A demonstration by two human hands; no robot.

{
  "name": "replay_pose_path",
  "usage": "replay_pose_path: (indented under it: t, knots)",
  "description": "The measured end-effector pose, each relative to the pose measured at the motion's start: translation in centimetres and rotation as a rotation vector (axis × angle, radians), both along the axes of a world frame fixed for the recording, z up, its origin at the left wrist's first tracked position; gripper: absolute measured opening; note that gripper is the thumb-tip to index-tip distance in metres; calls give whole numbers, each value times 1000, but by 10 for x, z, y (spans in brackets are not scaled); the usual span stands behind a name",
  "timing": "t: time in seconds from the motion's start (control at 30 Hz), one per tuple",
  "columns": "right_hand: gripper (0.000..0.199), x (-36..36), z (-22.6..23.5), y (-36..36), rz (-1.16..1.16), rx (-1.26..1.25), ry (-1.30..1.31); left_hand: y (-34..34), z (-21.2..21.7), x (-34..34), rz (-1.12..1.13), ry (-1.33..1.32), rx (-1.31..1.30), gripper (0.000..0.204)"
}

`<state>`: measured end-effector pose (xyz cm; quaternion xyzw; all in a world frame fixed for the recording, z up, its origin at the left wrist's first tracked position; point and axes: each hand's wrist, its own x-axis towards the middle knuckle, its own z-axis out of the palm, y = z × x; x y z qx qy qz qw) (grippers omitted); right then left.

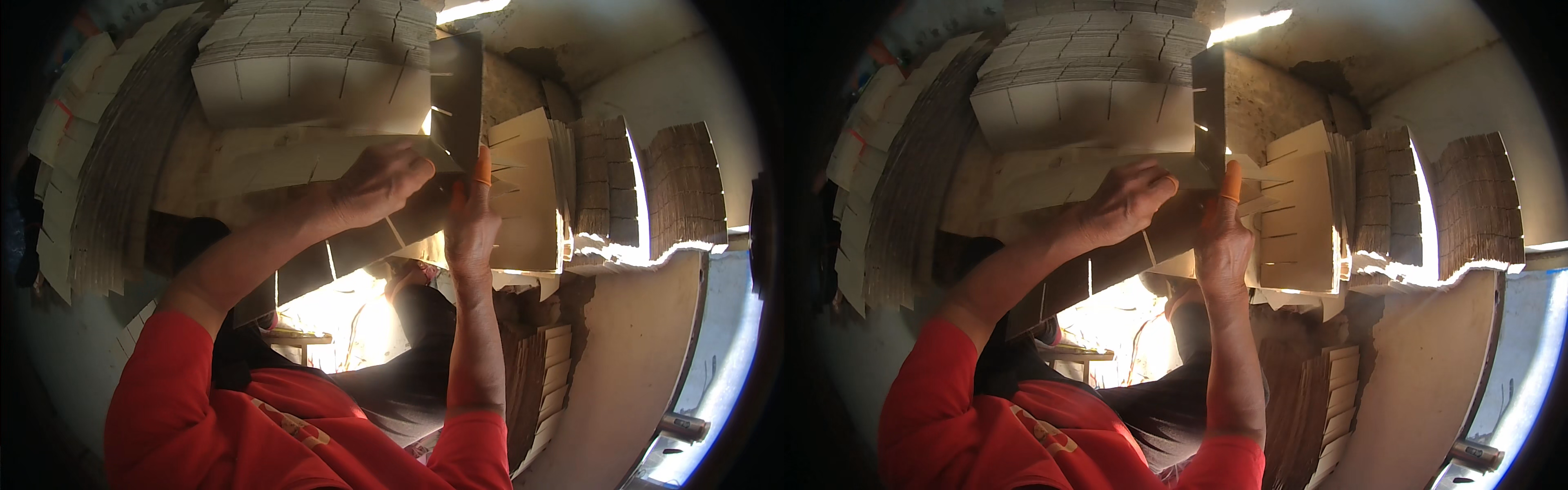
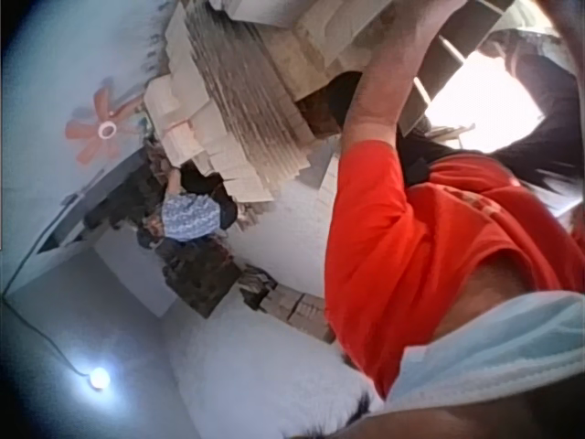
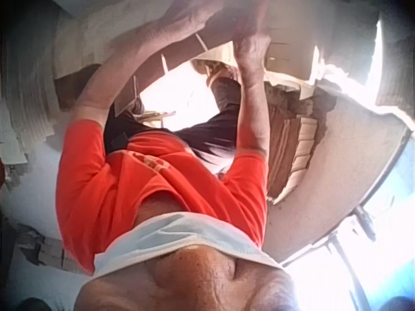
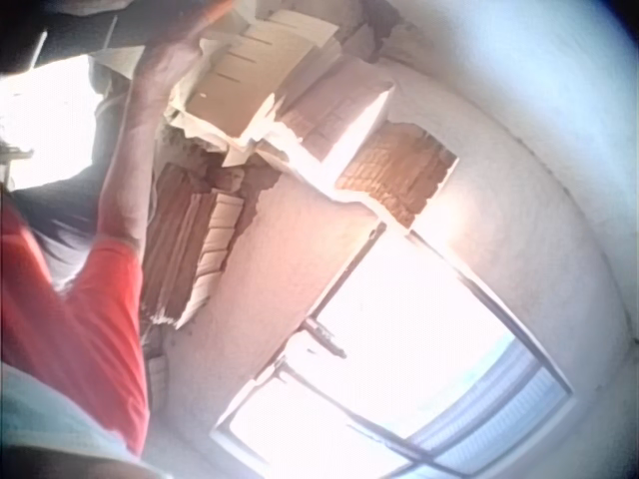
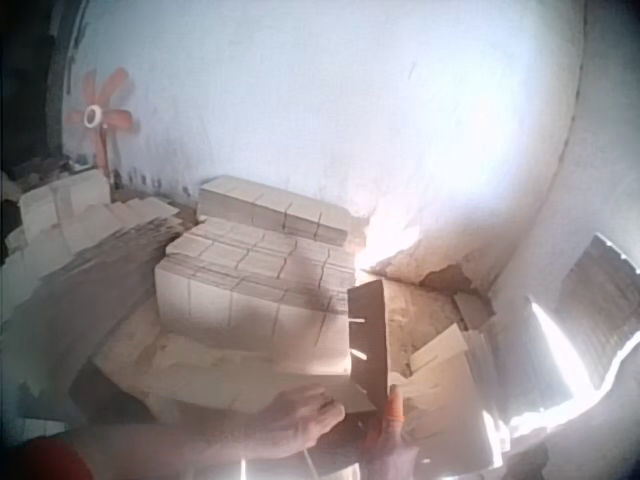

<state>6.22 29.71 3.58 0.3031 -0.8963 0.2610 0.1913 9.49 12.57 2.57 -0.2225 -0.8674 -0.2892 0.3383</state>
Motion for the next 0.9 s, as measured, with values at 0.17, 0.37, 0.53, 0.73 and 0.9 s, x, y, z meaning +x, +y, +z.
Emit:
replay_pose_path:
  t: [0.17, 0.37, 0.53, 0.73, 0.9]
  knots:
    - [75, -7, -9, 3, 21, 16, -87, 1, -1, 4, 7, -22, 28, 31]
    - [70, -7, -11, 4, 85, -80, -50, -1, 13, 10, 25, -173, 72, 31]
    - [61, -8, -7, 14, 13, -111, -6, -71, 52, -18, 173, -450, 148, 45]
    - [37, -10, -1, 8, -14, -150, 25, -139, -1, -87, 454, -176, -328, 37]
    - [33, -7, 6, -1, 53, -237, 25, -141, -33, -102, 603, -50, -556, 38]
